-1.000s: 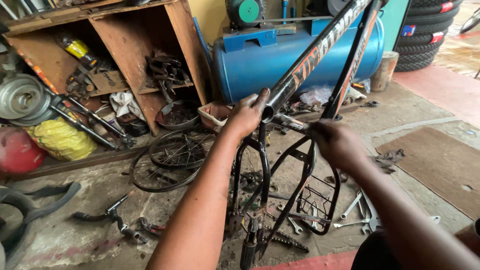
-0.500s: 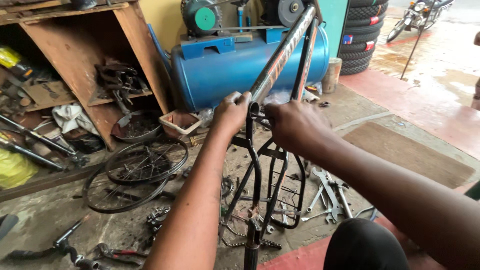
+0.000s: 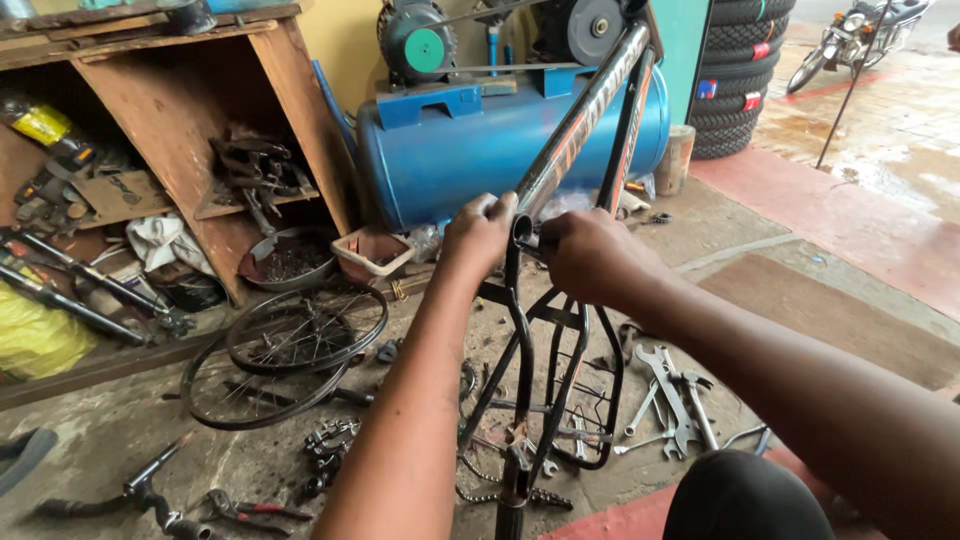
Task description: The person cleans a bicycle frame with a cloth and applies a lubricant or cleaning fluid to the headset area while it sits on a repair floor.
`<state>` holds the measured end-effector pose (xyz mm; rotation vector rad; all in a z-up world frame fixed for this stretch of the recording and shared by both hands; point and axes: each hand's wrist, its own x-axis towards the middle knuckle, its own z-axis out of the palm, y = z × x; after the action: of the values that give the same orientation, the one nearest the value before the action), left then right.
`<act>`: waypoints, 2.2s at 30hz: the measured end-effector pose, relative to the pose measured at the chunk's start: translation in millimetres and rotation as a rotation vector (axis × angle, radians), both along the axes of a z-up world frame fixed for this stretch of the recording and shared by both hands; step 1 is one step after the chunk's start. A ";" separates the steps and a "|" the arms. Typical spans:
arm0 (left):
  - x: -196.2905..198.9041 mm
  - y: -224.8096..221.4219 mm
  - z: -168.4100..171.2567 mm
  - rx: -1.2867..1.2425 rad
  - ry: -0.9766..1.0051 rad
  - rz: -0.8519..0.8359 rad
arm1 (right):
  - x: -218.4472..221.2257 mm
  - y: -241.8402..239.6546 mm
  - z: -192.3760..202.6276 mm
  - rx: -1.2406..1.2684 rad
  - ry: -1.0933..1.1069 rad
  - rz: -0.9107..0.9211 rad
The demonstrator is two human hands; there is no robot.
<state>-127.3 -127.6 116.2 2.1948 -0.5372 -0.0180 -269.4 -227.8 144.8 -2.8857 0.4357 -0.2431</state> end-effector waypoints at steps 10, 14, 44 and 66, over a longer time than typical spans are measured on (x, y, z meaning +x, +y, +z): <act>17.9 2.8 -19.5 -0.050 -0.170 -0.027 | -3.8 -24.7 -2.8 -1.166 -0.557 0.381; 18.0 0.7 -18.2 -0.060 -0.085 -0.003 | -14.4 -2.3 -1.2 -0.489 0.024 0.063; 150.1 29.2 -68.1 -0.351 -0.183 -0.415 | 10.3 -42.4 -111.6 0.390 0.254 0.233; 177.3 45.4 -107.7 -0.196 -0.621 -0.295 | 174.8 139.5 -504.5 0.274 0.303 0.282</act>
<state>49.9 -82.2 8.4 1.8900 -1.1505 0.5498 -94.6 -88.3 -359.7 -2.6709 0.0930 0.2813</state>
